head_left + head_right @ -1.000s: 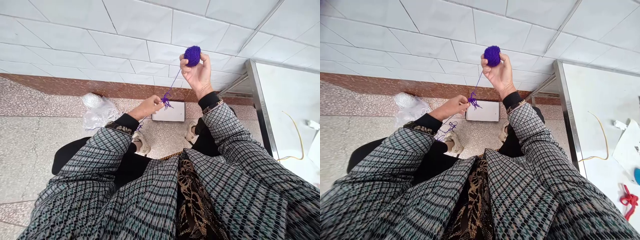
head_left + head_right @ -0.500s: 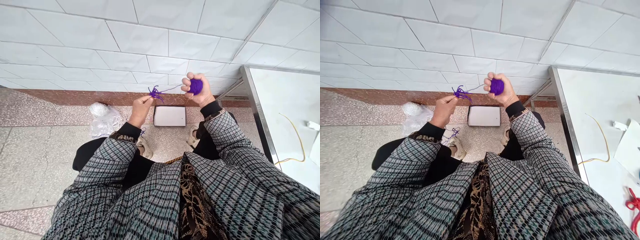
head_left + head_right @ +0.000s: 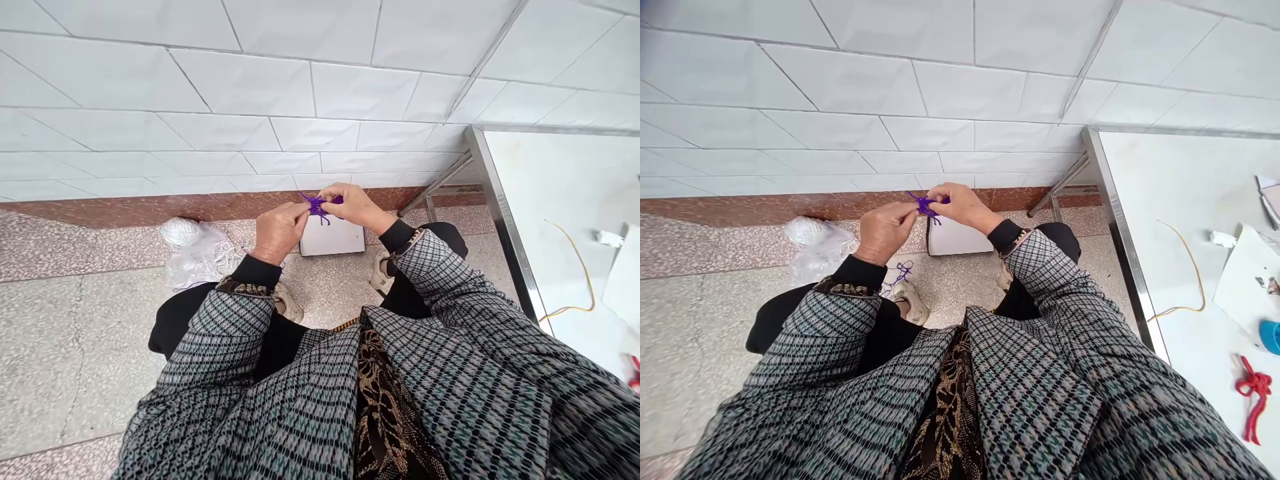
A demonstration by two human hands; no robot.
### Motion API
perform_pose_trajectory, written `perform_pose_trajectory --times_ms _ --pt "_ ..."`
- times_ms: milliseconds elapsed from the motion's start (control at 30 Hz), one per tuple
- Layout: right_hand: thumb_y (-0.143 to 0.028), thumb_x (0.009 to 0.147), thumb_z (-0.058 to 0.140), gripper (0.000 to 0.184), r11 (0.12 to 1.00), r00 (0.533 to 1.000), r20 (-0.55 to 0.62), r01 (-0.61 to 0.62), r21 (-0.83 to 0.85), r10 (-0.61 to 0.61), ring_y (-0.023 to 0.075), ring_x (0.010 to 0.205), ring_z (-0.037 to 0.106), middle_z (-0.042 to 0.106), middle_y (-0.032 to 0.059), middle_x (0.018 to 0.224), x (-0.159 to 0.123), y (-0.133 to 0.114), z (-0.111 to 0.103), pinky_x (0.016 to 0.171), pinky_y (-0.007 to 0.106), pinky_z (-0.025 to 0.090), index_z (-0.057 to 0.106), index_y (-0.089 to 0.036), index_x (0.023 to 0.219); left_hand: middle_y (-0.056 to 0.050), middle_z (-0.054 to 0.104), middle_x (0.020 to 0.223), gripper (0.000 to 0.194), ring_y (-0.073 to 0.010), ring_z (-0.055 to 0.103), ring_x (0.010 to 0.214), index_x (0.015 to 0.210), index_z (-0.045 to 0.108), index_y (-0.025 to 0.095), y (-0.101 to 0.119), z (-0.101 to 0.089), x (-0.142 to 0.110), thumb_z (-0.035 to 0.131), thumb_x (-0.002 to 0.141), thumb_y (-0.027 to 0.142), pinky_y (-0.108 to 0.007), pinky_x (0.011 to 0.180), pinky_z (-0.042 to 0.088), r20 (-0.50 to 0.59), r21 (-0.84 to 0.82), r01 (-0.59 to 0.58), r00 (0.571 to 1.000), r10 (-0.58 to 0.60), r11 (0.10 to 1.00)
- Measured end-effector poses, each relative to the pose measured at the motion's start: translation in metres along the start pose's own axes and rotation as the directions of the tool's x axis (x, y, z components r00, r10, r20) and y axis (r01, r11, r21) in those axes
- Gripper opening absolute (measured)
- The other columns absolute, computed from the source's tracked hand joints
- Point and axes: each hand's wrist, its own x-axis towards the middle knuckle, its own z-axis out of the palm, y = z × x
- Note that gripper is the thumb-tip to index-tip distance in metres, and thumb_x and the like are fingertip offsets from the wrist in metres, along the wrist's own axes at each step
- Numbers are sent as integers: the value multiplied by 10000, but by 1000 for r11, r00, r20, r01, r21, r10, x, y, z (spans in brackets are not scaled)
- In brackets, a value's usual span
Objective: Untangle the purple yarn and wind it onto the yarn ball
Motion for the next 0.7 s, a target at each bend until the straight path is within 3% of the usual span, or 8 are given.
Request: perform_pose_trajectory --times_ms 267,400,500,600,700 --pt "-224 875 631 106 998 998 38 -58 3 58 137 753 530 609 -22 741 -5 -3 -1 796 286 422 661 -159 797 -90 887 1261 345 -309 825 1170 1238 897 236 0 1 -1 607 1053 232 -373 988 593 27 -95 52 998 -50 994" --pt "-94 854 646 120 985 978 -128 -169 -22 165 129 728 525 605 -40 717 -3 -4 -5 783 274 409 636 -168 761 -112 889 1214 365 -334 842 1091 1313 866 222 0 -2 -1 637 1030 254 -400 968 613 3 -95 157 988 -157 983" --pt "-59 901 648 242 944 910 -252 -306 126 329 117 658 483 556 -48 663 1 -1 -11 698 254 388 580 -187 708 -106 892 1082 300 -332 845 1028 1179 881 205 -3 -7 -2 652 992 255 -394 940 615 7 -113 184 983 -184 976" --pt "-77 990 604 283 796 801 -256 -388 465 540 113 603 471 521 -52 643 4 3 -20 611 223 385 544 -202 743 -81 886 1021 226 -304 837 1013 1002 872 211 -10 -14 -2 655 957 251 -365 934 606 -24 -184 176 983 -183 967" --pt "-131 1073 544 238 486 681 -114 -386 784 724 122 619 564 585 -43 683 2 5 -32 601 219 493 544 -205 847 -56 878 988 187 -274 817 986 921 841 219 -21 -24 -3 659 940 260 -347 940 605 -103 -238 237 958 -267 942"
